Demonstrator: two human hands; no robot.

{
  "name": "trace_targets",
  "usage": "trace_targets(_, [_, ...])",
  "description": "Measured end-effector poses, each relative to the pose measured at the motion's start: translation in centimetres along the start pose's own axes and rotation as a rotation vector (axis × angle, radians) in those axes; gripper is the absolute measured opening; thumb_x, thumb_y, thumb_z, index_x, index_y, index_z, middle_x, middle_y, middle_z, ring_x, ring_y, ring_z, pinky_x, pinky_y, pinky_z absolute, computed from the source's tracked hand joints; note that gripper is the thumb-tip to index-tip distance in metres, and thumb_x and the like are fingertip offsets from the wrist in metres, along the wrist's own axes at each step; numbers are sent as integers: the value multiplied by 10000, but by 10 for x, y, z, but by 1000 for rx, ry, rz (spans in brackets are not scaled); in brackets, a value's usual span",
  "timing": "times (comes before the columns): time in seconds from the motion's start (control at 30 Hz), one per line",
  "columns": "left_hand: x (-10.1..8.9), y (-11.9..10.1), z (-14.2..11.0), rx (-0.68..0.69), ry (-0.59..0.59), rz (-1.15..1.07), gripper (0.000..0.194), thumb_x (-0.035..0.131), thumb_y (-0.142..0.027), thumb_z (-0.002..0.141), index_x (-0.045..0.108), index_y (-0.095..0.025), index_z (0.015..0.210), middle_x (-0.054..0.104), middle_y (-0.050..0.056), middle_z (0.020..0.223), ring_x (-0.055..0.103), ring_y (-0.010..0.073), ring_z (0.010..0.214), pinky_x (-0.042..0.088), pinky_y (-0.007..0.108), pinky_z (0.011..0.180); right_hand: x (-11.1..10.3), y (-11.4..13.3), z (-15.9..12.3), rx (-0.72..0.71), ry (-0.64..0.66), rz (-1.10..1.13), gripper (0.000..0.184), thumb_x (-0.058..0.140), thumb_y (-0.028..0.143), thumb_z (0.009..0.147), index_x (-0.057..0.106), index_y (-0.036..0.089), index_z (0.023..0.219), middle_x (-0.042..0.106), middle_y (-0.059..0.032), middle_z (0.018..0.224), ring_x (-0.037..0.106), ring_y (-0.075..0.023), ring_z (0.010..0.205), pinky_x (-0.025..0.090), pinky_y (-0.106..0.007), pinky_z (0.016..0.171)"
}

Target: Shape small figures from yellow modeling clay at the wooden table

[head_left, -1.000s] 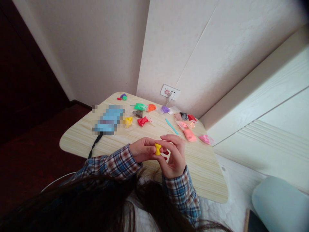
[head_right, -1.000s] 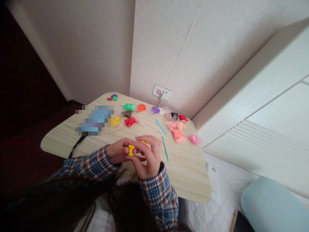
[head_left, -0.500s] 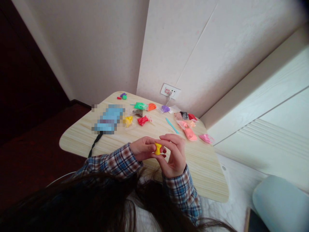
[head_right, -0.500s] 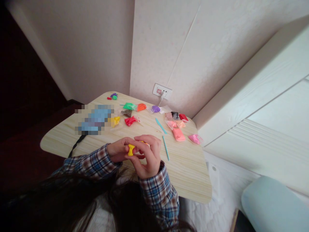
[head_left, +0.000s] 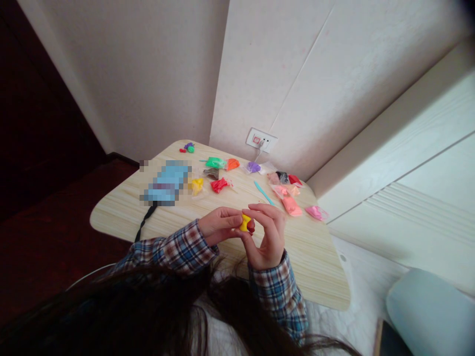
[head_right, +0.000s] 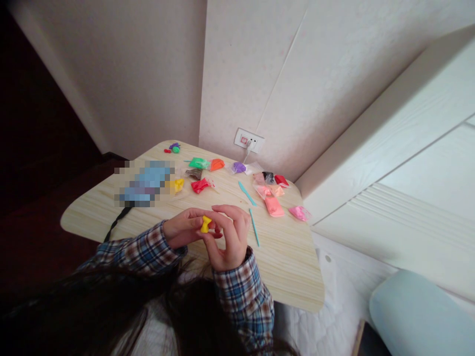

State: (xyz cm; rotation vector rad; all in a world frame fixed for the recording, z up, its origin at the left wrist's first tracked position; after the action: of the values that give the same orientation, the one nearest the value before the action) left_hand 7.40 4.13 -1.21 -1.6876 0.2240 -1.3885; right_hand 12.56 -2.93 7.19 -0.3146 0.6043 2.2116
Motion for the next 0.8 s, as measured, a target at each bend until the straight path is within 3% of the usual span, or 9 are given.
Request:
trace_targets(0.27, [1, -2, -1, 3, -2, 9, 314, 793, -358, 616, 675, -95, 741, 601, 28, 740, 552, 132, 765, 415, 303, 803, 1, -1, -1, 15, -6, -36, 252, 591, 233, 789, 578, 226, 1041, 596, -68, 1004, 557, -237, 957, 448, -442, 824])
trace_targets(0.43, [4, -1, -2, 1, 18, -10, 367, 780, -364, 634, 672, -103, 867, 621, 40, 789, 574, 143, 781, 416, 308, 804, -1, -3, -1, 34, -22, -33, 241, 594, 248, 799, 578, 224, 1037, 589, -69, 1005, 541, -236, 964, 453, -438, 827])
trace_targets(0.57, [3, 1, 0, -22, 13, 9, 441, 817, -370, 571, 654, -132, 903, 626, 20, 790, 596, 136, 754, 430, 290, 770, 0, -1, 0, 0, -22, -48, 228, 584, 223, 800, 577, 202, 1027, 587, -71, 998, 532, -225, 957, 445, -412, 818])
trace_targets(0.8, [2, -3, -2, -15, -15, -3, 347, 781, -328, 631, 678, -92, 862, 650, 50, 806, 597, 152, 775, 421, 316, 822, -1, -3, -1, 17, -27, -38, 238, 592, 221, 795, 567, 207, 1031, 582, -68, 1000, 530, -229, 963, 435, -426, 830])
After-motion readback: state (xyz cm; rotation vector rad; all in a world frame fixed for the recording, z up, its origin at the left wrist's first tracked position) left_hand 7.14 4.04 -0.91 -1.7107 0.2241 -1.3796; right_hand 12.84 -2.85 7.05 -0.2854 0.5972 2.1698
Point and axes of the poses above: each hand's wrist, its own z-axis towards the middle knuckle, its own x-axis out of the palm, y = z × x, the point moved 8 cm from there along z, towards the middle knuckle
